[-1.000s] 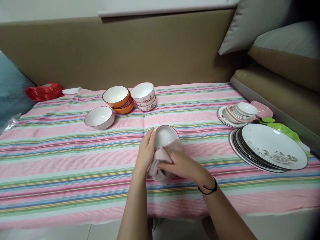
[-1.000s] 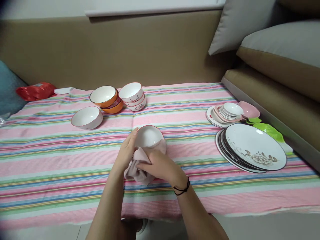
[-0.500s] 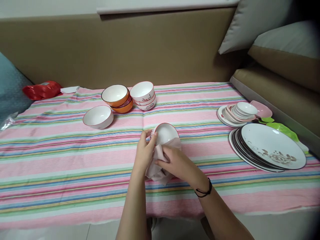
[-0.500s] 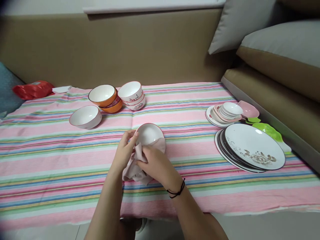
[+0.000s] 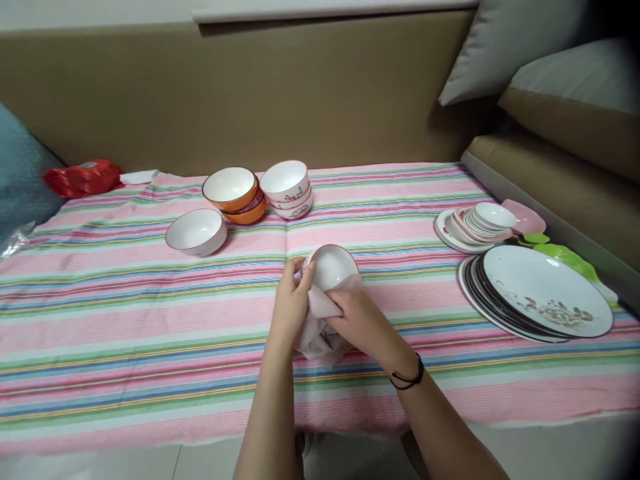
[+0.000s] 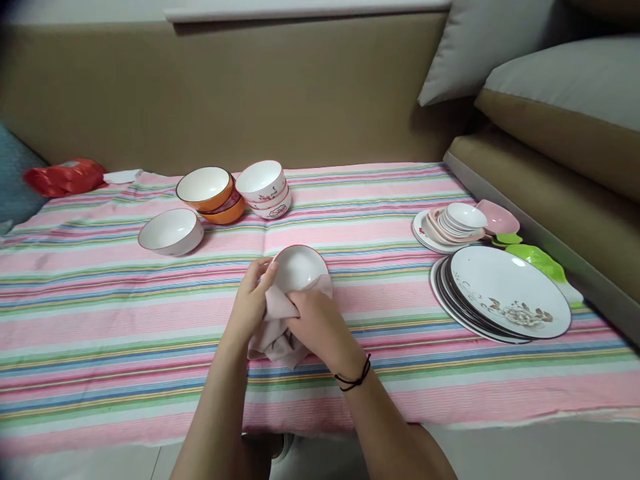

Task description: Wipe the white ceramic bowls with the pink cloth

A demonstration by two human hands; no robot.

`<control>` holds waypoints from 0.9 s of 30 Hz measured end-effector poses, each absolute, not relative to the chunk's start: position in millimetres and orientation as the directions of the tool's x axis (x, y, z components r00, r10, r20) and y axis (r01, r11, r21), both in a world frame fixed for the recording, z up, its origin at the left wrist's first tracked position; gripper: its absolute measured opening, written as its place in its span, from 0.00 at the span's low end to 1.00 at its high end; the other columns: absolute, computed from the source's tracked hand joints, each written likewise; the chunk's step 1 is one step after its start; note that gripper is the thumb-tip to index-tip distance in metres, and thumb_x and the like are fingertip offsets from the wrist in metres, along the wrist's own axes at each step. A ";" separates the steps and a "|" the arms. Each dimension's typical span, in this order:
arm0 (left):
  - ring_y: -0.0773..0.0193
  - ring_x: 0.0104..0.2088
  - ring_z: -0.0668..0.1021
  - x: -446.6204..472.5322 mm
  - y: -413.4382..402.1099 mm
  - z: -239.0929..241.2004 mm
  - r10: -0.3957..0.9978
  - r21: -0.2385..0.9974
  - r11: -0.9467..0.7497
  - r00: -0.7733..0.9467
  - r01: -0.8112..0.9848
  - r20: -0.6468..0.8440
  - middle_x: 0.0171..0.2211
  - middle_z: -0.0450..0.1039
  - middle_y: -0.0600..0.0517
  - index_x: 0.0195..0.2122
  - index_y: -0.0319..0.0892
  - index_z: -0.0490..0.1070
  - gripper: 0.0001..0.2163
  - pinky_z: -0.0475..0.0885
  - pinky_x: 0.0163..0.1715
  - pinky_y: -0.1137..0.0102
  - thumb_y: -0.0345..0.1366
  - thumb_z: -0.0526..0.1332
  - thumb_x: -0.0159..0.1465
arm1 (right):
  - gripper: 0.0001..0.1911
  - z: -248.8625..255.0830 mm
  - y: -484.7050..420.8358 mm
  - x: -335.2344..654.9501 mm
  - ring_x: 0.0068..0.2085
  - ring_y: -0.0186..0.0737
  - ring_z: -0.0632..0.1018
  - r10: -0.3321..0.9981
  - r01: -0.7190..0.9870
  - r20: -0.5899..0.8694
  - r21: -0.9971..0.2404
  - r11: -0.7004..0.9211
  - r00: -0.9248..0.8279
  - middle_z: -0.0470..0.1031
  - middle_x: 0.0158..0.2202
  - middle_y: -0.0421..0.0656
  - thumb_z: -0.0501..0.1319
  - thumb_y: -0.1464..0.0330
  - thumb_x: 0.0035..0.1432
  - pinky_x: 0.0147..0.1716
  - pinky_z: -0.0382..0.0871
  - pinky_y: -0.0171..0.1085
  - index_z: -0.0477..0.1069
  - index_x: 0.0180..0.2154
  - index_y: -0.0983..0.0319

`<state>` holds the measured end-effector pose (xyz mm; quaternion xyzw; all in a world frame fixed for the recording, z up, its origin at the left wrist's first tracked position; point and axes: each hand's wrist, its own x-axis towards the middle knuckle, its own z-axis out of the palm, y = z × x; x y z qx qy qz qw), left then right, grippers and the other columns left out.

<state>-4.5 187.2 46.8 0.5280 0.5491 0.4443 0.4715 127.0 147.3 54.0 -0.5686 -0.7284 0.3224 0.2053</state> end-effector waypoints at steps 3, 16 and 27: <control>0.61 0.46 0.74 -4.1 187.8 45.8 0.999 0.987 0.043 -0.007 0.155 -0.043 0.47 0.73 0.49 0.45 0.43 0.68 0.14 0.68 0.44 0.69 0.45 0.56 0.65 | 0.08 54.5 146.5 124.8 0.30 0.36 0.72 0.965 0.607 -0.016 -0.780 0.151 -0.261 0.74 0.28 0.40 0.55 0.79 0.55 0.28 0.60 0.33 0.69 0.30 0.63; 0.62 0.44 0.75 -4.2 187.6 45.5 1.000 0.978 0.025 0.000 0.209 -0.025 0.47 0.74 0.49 0.46 0.43 0.68 0.14 0.69 0.43 0.69 0.45 0.55 0.66 | 0.14 40.4 145.4 127.2 0.44 0.47 0.75 0.948 0.754 -0.038 -0.616 0.227 -0.317 0.76 0.42 0.48 0.63 0.72 0.56 0.42 0.66 0.41 0.73 0.46 0.63; 0.61 0.47 0.75 -4.5 190.9 44.4 1.000 0.968 0.014 -0.027 0.249 -0.008 0.46 0.74 0.48 0.45 0.43 0.68 0.13 0.68 0.47 0.67 0.45 0.55 0.66 | 0.06 57.8 146.8 129.2 0.29 0.35 0.72 0.950 0.546 -0.028 -0.824 0.154 -0.311 0.73 0.28 0.39 0.59 0.70 0.60 0.28 0.59 0.33 0.69 0.30 0.63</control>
